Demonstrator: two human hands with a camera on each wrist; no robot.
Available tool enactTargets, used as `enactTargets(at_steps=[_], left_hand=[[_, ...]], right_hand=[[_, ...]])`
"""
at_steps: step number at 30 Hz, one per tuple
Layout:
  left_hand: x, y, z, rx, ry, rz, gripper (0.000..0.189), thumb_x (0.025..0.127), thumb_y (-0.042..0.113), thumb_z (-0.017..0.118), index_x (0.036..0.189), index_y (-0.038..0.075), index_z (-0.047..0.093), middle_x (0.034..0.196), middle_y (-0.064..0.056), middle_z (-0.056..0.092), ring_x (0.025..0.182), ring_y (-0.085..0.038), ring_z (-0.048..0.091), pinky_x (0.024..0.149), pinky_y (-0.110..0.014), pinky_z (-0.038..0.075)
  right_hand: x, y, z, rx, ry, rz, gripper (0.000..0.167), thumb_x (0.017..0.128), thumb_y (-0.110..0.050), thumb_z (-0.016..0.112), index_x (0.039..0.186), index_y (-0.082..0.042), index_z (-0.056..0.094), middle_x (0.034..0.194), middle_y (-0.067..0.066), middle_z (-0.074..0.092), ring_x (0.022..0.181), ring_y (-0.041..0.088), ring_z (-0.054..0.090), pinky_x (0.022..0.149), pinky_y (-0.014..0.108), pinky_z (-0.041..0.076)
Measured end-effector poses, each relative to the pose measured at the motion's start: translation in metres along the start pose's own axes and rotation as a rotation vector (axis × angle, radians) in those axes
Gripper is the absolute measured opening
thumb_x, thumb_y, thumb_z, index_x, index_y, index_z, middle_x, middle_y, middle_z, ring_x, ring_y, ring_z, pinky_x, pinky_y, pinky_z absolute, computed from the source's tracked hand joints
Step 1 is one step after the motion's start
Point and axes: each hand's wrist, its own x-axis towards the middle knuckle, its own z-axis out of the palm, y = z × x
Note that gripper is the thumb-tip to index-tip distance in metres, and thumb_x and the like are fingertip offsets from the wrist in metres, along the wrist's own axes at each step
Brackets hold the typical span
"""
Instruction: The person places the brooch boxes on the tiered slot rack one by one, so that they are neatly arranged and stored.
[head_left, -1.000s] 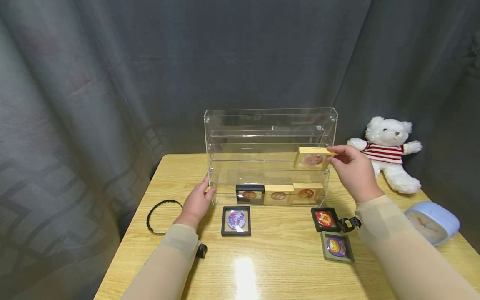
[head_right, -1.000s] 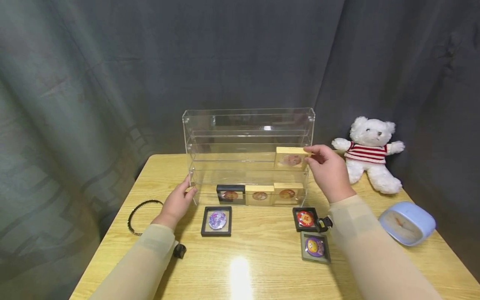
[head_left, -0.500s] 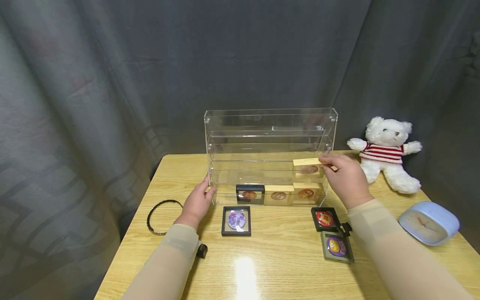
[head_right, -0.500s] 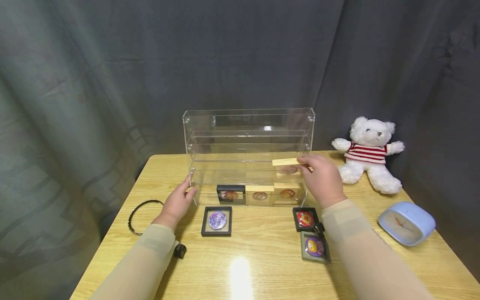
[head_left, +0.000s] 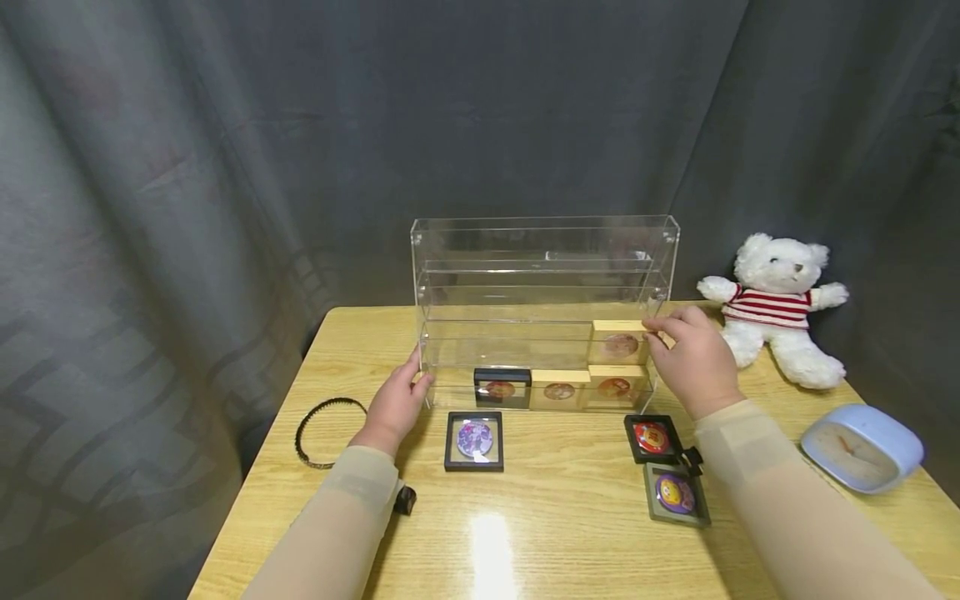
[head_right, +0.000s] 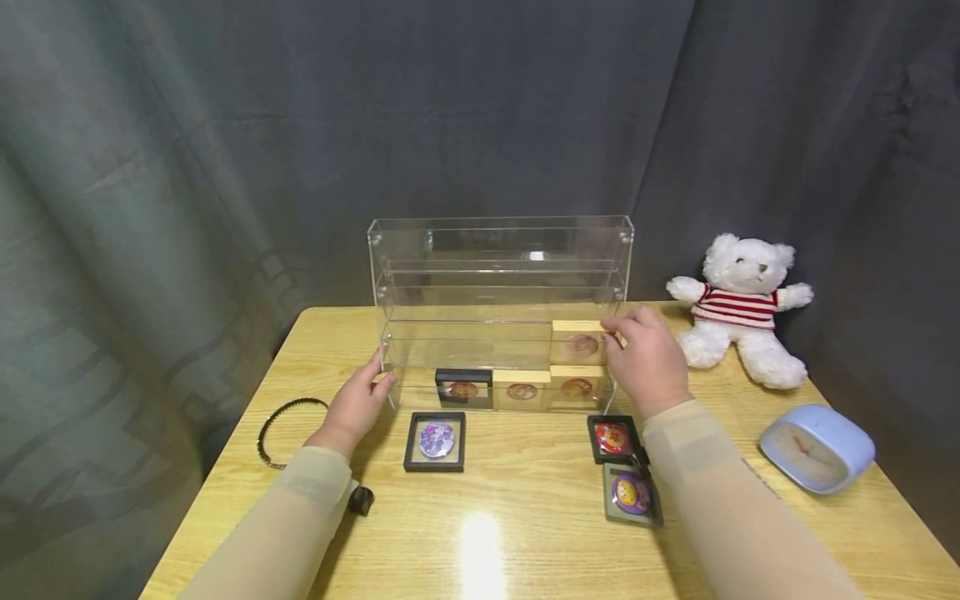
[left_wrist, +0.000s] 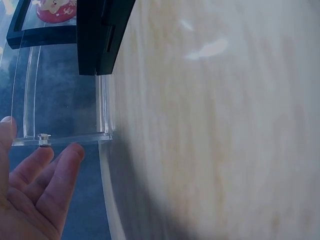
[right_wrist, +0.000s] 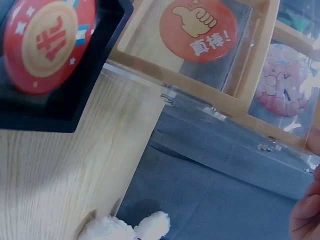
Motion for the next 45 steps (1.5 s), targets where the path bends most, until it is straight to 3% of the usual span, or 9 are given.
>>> enactTargets(at_steps=[7,10,15,20,23,27,30,36,45], left_hand=[[0.001,0.002,-0.001,0.015,-0.009,-0.009,0.062,0.105,0.036,0.050,0.159,0.034,0.019,0.147,-0.013,0.047,0.125,-0.038,0.051,0.103,-0.058,0.040],[0.001,0.003,-0.001,0.012,-0.011,-0.008,0.062,0.105,0.035,0.050,0.159,0.034,0.018,0.147,-0.013,0.046,0.126,-0.038,0.050,0.104,-0.058,0.039],[-0.001,0.003,-0.001,-0.003,-0.023,-0.022,0.063,0.105,0.035,0.050,0.159,0.038,0.017,0.149,-0.013,0.044,0.130,-0.039,0.047,0.107,-0.059,0.035],[-0.001,0.004,-0.001,-0.016,-0.032,-0.025,0.063,0.105,0.036,0.049,0.159,0.038,0.017,0.151,-0.012,0.042,0.131,-0.038,0.046,0.108,-0.059,0.034],[-0.001,0.004,0.000,-0.013,-0.031,-0.025,0.063,0.105,0.037,0.050,0.159,0.038,0.017,0.151,-0.012,0.042,0.131,-0.038,0.046,0.108,-0.058,0.034],[-0.001,0.003,0.000,-0.017,-0.025,-0.036,0.063,0.105,0.037,0.051,0.158,0.040,0.017,0.150,-0.012,0.043,0.130,-0.038,0.047,0.107,-0.058,0.034],[-0.002,0.002,0.001,-0.025,-0.022,-0.044,0.064,0.105,0.036,0.051,0.158,0.041,0.017,0.150,-0.011,0.044,0.130,-0.039,0.047,0.107,-0.059,0.034],[-0.003,0.003,0.000,-0.025,-0.023,-0.041,0.064,0.105,0.034,0.051,0.158,0.042,0.016,0.151,-0.012,0.043,0.132,-0.040,0.044,0.107,-0.061,0.033],[-0.003,0.002,0.001,-0.026,-0.019,-0.043,0.063,0.105,0.034,0.051,0.159,0.039,0.019,0.149,-0.014,0.045,0.133,-0.040,0.044,0.108,-0.059,0.033]], right_hand=[[0.001,-0.015,-0.006,0.034,-0.069,0.032,0.033,0.089,-0.016,0.074,0.121,-0.008,0.070,0.098,0.011,0.059,0.079,0.027,0.055,0.060,0.044,0.045],[-0.002,-0.031,-0.004,0.117,-0.081,-0.002,0.043,0.089,-0.022,0.076,0.129,-0.008,0.064,0.098,0.011,0.059,0.080,0.025,0.056,0.061,0.042,0.045],[-0.015,-0.068,0.009,0.256,-0.170,-0.018,0.043,0.090,-0.028,0.076,0.125,-0.007,0.063,0.100,0.008,0.061,0.084,0.022,0.058,0.067,0.040,0.049],[-0.031,-0.099,0.031,0.311,-0.359,0.022,0.041,0.088,-0.034,0.077,0.118,-0.011,0.064,0.098,0.000,0.062,0.079,0.014,0.058,0.066,0.034,0.050],[-0.040,-0.111,0.048,0.333,-0.530,0.081,0.042,0.087,-0.041,0.077,0.117,-0.014,0.065,0.089,-0.008,0.060,0.073,0.011,0.056,0.064,0.032,0.049],[-0.051,-0.122,0.072,0.345,-0.724,0.114,0.050,0.084,-0.046,0.078,0.122,-0.016,0.065,0.084,-0.011,0.058,0.068,0.010,0.054,0.061,0.033,0.047],[-0.058,-0.127,0.086,0.358,-0.804,0.110,0.058,0.081,-0.044,0.081,0.128,-0.014,0.062,0.085,-0.010,0.058,0.069,0.011,0.054,0.062,0.034,0.047],[-0.065,-0.134,0.106,0.359,-0.864,0.108,0.076,0.074,-0.041,0.088,0.137,-0.012,0.057,0.083,-0.004,0.058,0.068,0.013,0.052,0.062,0.033,0.045],[-0.066,-0.142,0.111,0.422,-0.920,0.170,0.097,0.067,-0.034,0.093,0.147,-0.006,0.046,0.077,-0.002,0.058,0.065,0.014,0.051,0.062,0.033,0.044]])
